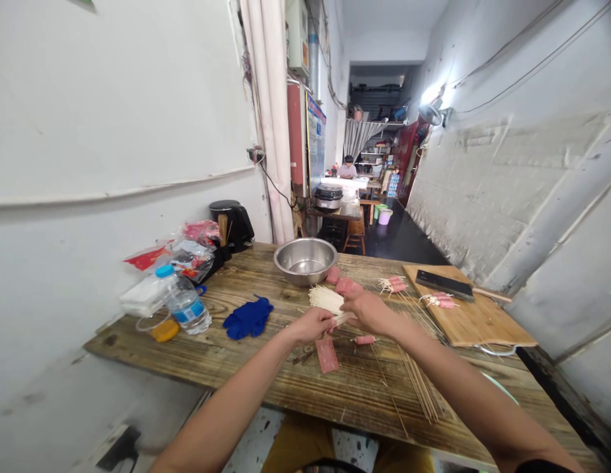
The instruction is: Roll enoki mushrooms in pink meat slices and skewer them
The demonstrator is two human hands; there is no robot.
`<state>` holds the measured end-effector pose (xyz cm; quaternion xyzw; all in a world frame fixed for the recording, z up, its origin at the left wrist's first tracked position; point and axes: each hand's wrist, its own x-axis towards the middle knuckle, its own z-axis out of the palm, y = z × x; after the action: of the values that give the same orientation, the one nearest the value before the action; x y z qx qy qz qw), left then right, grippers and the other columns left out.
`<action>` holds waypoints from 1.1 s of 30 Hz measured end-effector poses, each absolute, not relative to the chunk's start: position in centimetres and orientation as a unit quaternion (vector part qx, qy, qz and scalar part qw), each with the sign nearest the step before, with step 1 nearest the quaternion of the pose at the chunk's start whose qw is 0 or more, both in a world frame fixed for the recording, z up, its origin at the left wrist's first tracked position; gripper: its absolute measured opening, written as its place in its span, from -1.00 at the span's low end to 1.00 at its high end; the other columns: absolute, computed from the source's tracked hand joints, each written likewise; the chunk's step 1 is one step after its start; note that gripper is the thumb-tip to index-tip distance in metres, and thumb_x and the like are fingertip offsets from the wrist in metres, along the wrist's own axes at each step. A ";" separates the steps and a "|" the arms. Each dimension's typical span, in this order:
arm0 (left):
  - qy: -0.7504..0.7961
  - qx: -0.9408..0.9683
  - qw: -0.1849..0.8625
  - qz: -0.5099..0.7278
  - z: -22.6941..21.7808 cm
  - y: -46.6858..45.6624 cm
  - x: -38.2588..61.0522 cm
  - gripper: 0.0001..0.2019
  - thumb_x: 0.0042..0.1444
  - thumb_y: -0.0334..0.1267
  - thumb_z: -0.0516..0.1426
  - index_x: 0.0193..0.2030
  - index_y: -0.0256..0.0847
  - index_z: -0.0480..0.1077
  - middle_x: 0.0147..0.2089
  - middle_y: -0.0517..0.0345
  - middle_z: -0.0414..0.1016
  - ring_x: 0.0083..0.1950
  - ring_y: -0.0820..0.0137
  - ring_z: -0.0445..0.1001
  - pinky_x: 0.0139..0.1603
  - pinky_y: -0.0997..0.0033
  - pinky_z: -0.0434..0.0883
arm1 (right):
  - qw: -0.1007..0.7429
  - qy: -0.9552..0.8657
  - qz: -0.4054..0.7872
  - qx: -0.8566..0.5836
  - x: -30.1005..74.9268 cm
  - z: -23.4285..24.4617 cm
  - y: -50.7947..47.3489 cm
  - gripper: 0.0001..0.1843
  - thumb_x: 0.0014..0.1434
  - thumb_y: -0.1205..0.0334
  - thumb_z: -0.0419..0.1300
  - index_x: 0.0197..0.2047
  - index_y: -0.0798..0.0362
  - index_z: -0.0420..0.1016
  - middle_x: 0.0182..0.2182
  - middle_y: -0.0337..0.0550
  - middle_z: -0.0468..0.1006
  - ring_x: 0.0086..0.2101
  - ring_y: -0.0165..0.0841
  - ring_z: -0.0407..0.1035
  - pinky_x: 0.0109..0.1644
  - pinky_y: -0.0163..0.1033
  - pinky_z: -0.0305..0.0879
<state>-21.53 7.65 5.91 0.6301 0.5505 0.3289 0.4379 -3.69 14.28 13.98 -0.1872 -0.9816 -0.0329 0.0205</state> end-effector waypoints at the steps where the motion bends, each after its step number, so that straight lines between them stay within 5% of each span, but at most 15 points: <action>1: 0.554 0.636 0.428 0.325 5.9 7.8 -21.5 -0.63 0.03 0.01 0.08 -0.53 -0.30 0.32 -0.58 0.27 0.23 -0.51 0.51 0.15 -0.47 0.53 0.09 | 0.020 -0.981 -0.041 -0.190 -3.8 13.8 14.1 -0.81 0.13 0.18 0.20 -0.26 0.08 0.58 -0.21 -0.02 0.54 -0.19 -0.26 0.36 -0.24 -0.29 0.13; 10: 0.529 0.673 0.438 0.275 7.2 8.4 -21.1 -0.67 0.02 -0.05 0.10 -0.58 -0.28 0.28 -0.61 0.29 0.21 -0.49 0.50 0.14 -0.47 0.52 0.10 | -0.035 -0.972 -0.075 -0.221 -5.7 9.9 13.7 -0.76 0.20 0.35 0.08 -0.30 0.24 0.57 -0.38 0.15 0.56 -0.27 -0.21 0.44 -0.24 -0.25 0.20; 15: 0.524 0.740 0.355 0.230 8.3 7.8 -21.7 -0.65 0.12 -0.08 0.03 -0.56 -0.28 0.31 -0.61 0.29 0.16 -0.50 0.50 0.08 -0.47 0.51 0.04 | -0.013 -0.967 -0.026 -0.253 -4.8 10.1 13.8 -0.70 0.24 0.25 0.05 -0.32 0.24 0.56 -0.34 0.17 0.58 -0.33 -0.26 0.45 -0.29 -0.29 0.17; 21: 0.563 0.711 0.256 0.336 8.1 7.0 -21.0 -0.61 0.21 -0.10 -0.03 -0.53 -0.29 0.36 -0.54 0.20 0.35 -0.44 0.45 0.27 -0.39 0.51 0.14 | 0.145 -0.910 0.259 -0.291 -3.5 10.0 14.5 -0.63 0.21 0.15 0.08 -0.54 0.16 0.47 -0.62 -0.20 0.47 -0.55 -0.47 0.30 -0.44 -0.40 0.10; 26: 0.579 0.641 0.224 0.451 6.6 6.8 -18.6 -0.60 0.26 -0.11 -0.10 -0.40 -0.29 0.41 -0.43 0.14 0.45 -0.37 0.40 0.35 -0.29 0.47 0.25 | 0.261 -0.709 0.577 -0.311 -4.3 7.8 14.3 -0.54 -0.02 -0.16 0.23 -0.50 0.14 0.46 -0.64 -0.27 0.44 -0.60 -0.45 0.32 -0.44 -0.33 0.31; 30: 0.610 0.600 0.207 0.475 5.5 6.9 -17.2 -0.66 0.25 -0.20 -0.12 -0.26 -0.29 0.43 -0.32 0.06 0.50 -0.31 0.36 0.40 -0.24 0.42 0.31 | 0.337 -0.557 0.683 -0.330 -5.6 5.6 13.3 -0.50 -0.27 -0.15 0.39 -0.45 0.13 0.49 -0.57 -0.25 0.51 -0.53 -0.42 0.40 -0.29 -0.25 0.42; 33: 0.610 0.615 0.196 0.460 5.0 6.9 -17.4 -0.69 0.22 -0.24 -0.11 -0.28 -0.27 0.42 -0.29 0.02 0.50 -0.27 0.34 0.40 -0.19 0.38 0.31 | 0.373 -0.524 0.694 -0.324 -5.9 4.1 12.9 -0.50 -0.26 -0.15 0.39 -0.44 0.13 0.50 -0.54 -0.23 0.52 -0.52 -0.42 0.39 -0.30 -0.25 0.41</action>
<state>-17.39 6.94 4.99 0.6145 0.6099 0.4604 0.1960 -5.93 12.86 4.11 -0.3239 -0.5240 0.6936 0.3734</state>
